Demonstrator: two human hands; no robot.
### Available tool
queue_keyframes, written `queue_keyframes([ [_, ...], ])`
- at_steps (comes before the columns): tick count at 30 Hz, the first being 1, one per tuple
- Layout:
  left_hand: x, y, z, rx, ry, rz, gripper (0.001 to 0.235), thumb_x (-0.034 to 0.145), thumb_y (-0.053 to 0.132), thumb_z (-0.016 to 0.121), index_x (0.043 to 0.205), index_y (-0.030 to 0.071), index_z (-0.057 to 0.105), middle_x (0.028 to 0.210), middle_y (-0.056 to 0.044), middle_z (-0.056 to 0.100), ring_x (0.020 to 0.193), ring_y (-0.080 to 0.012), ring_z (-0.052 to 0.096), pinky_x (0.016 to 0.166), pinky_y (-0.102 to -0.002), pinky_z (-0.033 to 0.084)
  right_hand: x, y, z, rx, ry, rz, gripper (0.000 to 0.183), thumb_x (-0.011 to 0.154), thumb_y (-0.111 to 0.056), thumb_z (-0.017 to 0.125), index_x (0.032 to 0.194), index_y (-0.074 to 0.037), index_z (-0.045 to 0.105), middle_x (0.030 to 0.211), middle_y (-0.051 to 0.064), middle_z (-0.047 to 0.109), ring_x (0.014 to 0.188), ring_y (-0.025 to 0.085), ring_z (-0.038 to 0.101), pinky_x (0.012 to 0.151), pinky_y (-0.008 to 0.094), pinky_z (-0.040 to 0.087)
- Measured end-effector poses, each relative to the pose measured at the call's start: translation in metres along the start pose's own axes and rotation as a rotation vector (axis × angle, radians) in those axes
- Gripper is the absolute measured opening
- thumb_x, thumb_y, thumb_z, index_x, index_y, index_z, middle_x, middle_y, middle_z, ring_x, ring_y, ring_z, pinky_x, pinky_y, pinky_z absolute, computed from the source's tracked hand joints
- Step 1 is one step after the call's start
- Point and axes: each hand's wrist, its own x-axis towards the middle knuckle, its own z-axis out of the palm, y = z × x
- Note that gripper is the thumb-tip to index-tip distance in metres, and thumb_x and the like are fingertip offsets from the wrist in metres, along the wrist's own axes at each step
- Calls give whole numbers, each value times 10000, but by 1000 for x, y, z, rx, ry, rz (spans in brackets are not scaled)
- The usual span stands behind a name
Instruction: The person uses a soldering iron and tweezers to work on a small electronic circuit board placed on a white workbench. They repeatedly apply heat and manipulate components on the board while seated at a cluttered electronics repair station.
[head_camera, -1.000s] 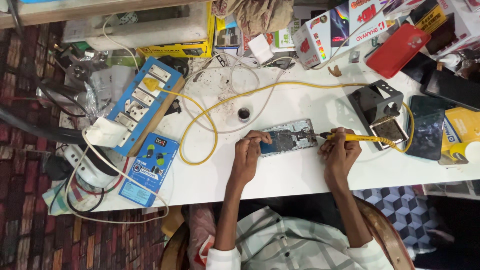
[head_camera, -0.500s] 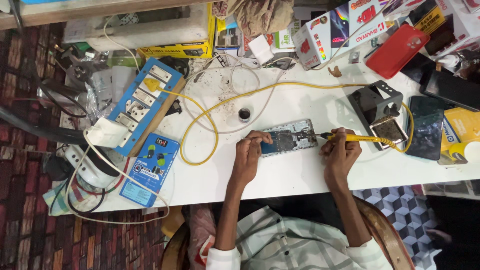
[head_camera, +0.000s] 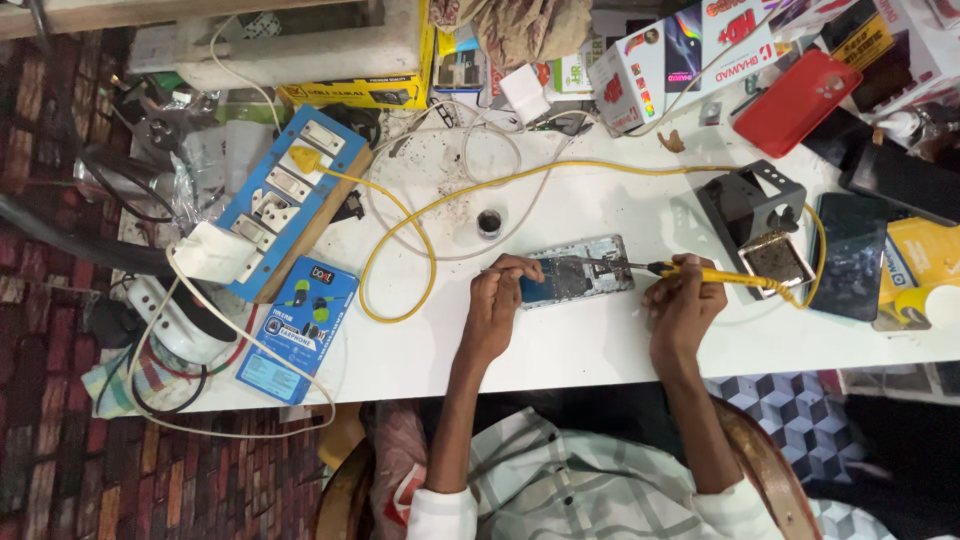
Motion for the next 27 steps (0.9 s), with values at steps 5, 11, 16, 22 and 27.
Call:
queue_keyframes([
  [5,8,1,2,-34,3,30,288,1100,203,422,998,24,623,1024,-59,722,603,-49,392,561,-235,382,2,-11,-16,17,74,123,205,1103,-271,528,1096,-67,504,630,32,474,488,126,473,402,263,346],
  [11,3,1,2,-48,-1,-17,302,1121,216,421,976,32,612,996,-54,712,594,-36,360,546,-224,357,-1,-1,-26,22,-16,95,199,1101,-261,499,1059,-70,463,615,74,513,485,154,500,445,272,388],
  [16,2,2,1,-53,-13,-46,330,1124,261,417,974,41,611,989,-53,714,588,-33,338,538,-223,344,-3,3,-23,-30,-74,49,206,1132,-245,474,1062,-52,459,616,77,503,508,144,479,508,288,416],
  [22,5,0,1,-43,27,-44,344,1124,289,446,979,34,627,976,-59,712,587,-38,358,532,-230,350,-2,4,-22,-8,-99,38,193,1129,-232,477,1082,-45,466,655,61,506,554,133,498,568,286,460],
  [27,3,-3,3,-88,26,-46,323,1122,278,453,984,39,622,981,-59,709,578,-33,333,517,-224,326,-2,3,-23,-40,-107,47,146,1114,-196,480,1097,-52,463,716,68,546,594,144,543,564,275,439],
])
